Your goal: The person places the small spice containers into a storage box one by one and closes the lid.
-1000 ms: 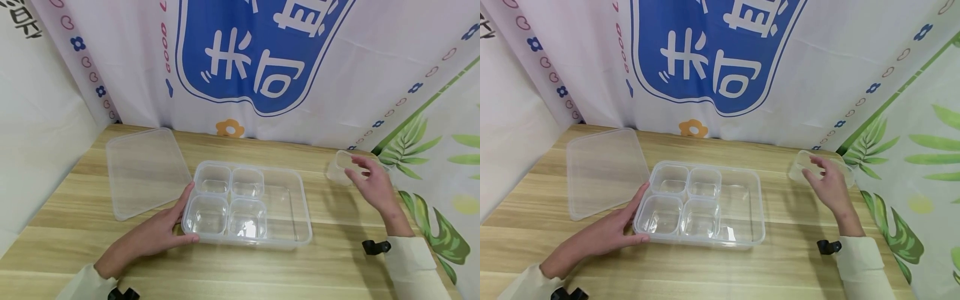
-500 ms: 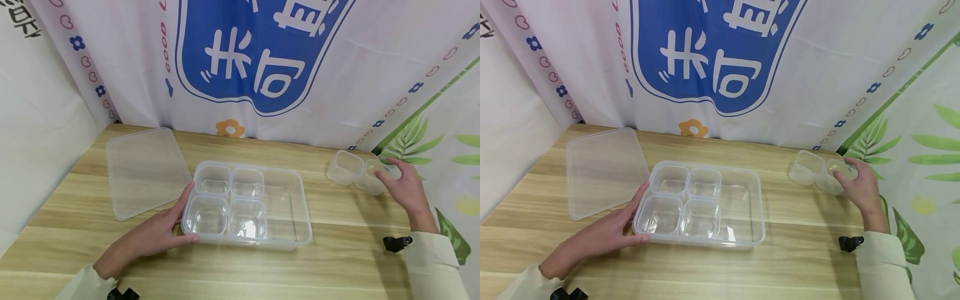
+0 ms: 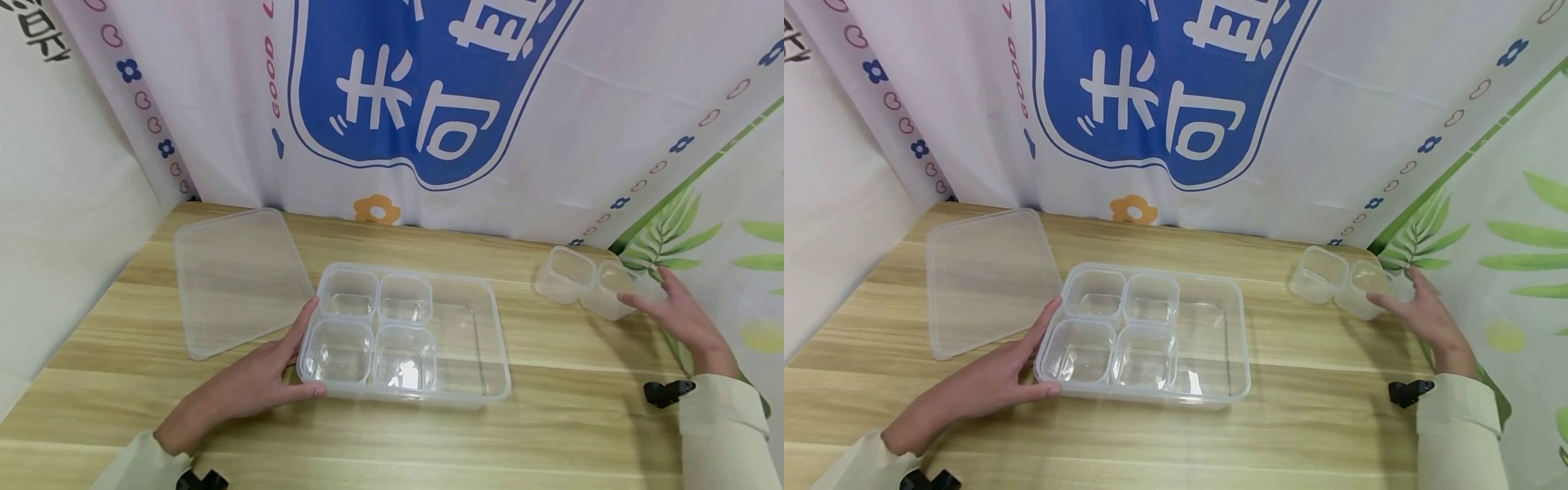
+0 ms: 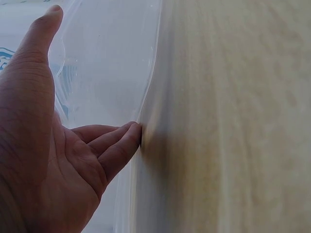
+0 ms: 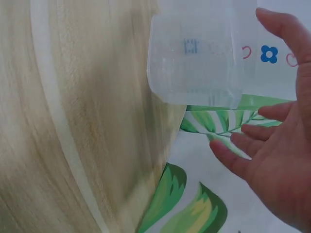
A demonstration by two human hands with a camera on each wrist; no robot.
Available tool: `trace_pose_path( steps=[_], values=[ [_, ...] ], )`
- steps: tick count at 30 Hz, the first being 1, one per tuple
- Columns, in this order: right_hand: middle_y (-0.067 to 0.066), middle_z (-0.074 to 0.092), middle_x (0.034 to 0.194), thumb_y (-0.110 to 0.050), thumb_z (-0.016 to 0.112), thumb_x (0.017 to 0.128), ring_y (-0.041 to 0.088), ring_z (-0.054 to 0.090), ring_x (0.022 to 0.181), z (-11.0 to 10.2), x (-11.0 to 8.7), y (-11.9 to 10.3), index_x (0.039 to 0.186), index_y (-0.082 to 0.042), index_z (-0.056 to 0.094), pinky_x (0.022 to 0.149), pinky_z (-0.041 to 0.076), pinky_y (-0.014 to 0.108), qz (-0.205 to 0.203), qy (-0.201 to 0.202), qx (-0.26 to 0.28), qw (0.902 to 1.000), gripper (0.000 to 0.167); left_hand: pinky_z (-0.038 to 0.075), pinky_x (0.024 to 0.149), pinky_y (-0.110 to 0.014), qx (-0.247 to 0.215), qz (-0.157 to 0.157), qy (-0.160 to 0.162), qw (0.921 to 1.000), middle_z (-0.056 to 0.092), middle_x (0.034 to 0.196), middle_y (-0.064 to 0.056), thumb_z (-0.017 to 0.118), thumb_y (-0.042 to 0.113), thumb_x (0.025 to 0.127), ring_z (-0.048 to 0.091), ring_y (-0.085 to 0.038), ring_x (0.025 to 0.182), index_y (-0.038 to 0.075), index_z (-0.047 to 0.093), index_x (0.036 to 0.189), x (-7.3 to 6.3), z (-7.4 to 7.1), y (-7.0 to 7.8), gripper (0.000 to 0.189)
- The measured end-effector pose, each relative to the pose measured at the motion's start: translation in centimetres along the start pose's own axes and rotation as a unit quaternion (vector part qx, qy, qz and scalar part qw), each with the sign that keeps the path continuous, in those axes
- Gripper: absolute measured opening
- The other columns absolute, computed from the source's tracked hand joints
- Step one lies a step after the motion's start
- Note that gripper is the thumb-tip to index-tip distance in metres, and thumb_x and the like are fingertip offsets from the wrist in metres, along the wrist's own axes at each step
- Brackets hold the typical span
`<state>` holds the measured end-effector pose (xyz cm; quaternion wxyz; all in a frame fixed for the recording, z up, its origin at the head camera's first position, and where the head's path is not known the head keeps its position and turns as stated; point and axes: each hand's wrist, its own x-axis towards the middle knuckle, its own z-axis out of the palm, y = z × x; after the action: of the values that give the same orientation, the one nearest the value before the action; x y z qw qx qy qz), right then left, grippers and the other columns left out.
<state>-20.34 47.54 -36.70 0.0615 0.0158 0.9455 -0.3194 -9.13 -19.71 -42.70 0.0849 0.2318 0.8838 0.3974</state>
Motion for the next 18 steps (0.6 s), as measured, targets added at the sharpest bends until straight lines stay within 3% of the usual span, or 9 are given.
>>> trace_pose_path(
  steps=[6,18],
  values=[
    [0.032,-0.008,0.165,-0.049,0.062,0.101,0.060,0.000,0.146,0.02,0.23,0.10,0.163,-0.012,-0.015,0.103,0.014,0.082,0.011,-0.021,0.011,0.9997,0.105,0.043,0.106,-0.053,-0.002,0.007,0.001,1.0000,0.036,0.160,-0.016,0.079,0.052,0.088,0.059,-0.021,0.126,0.032,-0.015,0.164,0.00,-0.05,-0.01,0.122],
    [0.026,-0.007,0.167,-0.051,0.062,0.101,0.062,0.008,0.144,0.60,0.89,1.03,0.164,-0.011,-0.012,0.101,0.020,0.082,0.024,-0.031,0.005,0.9992,0.106,0.043,0.106,-0.054,-0.002,0.005,0.002,1.0000,0.040,0.158,-0.016,0.079,0.053,0.089,0.059,-0.022,0.126,0.032,-0.014,0.164,-0.07,0.05,-0.15,0.122]
  ],
)
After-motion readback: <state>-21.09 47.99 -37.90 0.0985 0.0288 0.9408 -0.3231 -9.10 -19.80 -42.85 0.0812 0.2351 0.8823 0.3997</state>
